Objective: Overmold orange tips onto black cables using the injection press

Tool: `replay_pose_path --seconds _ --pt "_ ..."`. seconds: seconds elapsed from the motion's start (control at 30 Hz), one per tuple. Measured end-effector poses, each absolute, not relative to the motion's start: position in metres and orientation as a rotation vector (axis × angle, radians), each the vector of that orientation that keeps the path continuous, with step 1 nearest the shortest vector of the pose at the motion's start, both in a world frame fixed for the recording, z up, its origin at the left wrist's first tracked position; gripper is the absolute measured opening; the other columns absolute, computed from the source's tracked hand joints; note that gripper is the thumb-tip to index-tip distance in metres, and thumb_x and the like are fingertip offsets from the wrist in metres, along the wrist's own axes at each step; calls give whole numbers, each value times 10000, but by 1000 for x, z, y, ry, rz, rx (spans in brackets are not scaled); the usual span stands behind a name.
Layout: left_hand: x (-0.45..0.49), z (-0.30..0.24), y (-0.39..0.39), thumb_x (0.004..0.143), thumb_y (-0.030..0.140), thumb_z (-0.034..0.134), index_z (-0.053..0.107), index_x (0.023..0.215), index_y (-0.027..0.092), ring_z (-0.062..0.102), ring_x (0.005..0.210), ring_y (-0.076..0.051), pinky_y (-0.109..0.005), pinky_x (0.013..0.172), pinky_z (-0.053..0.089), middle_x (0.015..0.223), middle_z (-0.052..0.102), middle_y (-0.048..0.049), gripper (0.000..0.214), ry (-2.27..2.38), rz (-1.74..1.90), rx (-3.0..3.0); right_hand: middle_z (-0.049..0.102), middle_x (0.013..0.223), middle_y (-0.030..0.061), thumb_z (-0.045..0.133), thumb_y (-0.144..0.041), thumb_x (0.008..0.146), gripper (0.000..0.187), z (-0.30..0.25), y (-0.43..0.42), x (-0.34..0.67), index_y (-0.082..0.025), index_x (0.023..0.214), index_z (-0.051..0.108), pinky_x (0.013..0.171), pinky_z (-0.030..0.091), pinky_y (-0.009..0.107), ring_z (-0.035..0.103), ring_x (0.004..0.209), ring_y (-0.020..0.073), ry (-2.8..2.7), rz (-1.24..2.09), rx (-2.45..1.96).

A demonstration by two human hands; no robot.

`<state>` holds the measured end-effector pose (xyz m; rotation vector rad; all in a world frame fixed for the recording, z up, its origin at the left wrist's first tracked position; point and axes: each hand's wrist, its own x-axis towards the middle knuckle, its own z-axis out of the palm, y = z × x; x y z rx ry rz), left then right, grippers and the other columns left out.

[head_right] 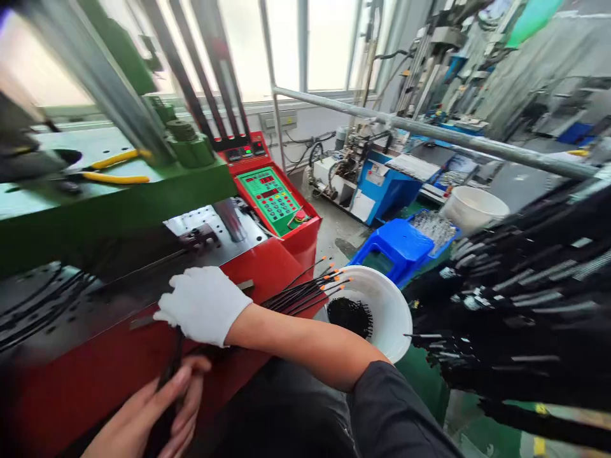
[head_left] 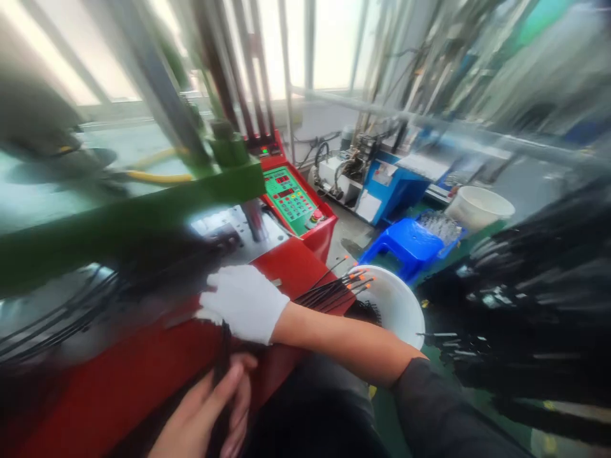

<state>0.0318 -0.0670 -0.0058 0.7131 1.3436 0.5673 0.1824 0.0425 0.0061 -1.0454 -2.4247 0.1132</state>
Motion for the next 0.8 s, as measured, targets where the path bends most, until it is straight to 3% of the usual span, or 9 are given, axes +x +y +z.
replay_pose_path --seconds 0.07,0.13,0.2,0.3,0.4,0.47,0.57,0.67,0.8 --pt "42 0 -58 782 568 615 550 897 188 284 328 -69 -210 336 280 485 401 52 402 1303 696 701 612 1087 81 476 -281 884 240 -4 39 179 -160 1041 612 837 473 343 570 953 227 -2455 274 -927" --pt "44 4 -50 825 537 580 544 887 171 220 323 -47 -187 330 208 475 349 69 373 1220 742 689 522 1288 123 529 -168 789 462 -13 43 183 -141 1249 519 968 432 368 508 1146 244 -2287 511 -933" --pt "42 4 -48 855 510 553 550 889 161 220 329 -39 -183 340 186 494 353 66 351 1124 720 693 448 1390 117 452 -129 803 565 -18 54 193 -160 1366 424 1047 384 362 458 1241 204 -1950 857 -999" --pt "40 2 -49 894 476 507 565 904 149 270 339 -39 -189 356 211 529 394 49 332 1018 650 734 488 1370 105 282 -286 949 470 -9 65 203 -188 1394 395 969 461 344 558 1147 168 -1524 1387 -930" --pt "42 0 -42 908 437 489 551 908 154 307 338 -55 -199 360 252 534 411 46 289 976 656 753 566 1294 99 233 -446 982 513 12 57 199 -172 1343 474 950 474 336 595 1102 176 -1712 1710 -637" --pt "42 -1 -35 896 399 512 517 847 161 339 345 -69 -218 374 308 544 445 39 243 991 732 741 612 1235 72 334 -447 967 464 23 48 189 -169 1250 576 1013 424 312 577 1131 172 -1961 1733 -489" --pt "38 -2 -26 867 353 550 490 778 154 442 421 -107 -254 421 386 612 530 -5 226 1070 847 756 562 1311 29 449 -408 937 393 31 38 174 -221 1254 586 1067 366 285 518 1212 173 -2149 1517 -694" --pt "32 -3 -22 847 348 576 513 805 146 505 510 -146 -279 466 434 639 555 -29 216 1098 893 804 504 1373 16 437 -414 941 427 29 43 168 -256 1328 521 1027 404 277 515 1219 183 -2270 1394 -820" --pt "21 -1 -17 859 404 562 528 802 128 492 508 -122 -247 460 405 671 556 -41 283 1143 899 946 565 1303 15 325 -475 966 466 16 65 176 -254 1334 506 972 438 274 554 1162 167 -2224 1486 -689"
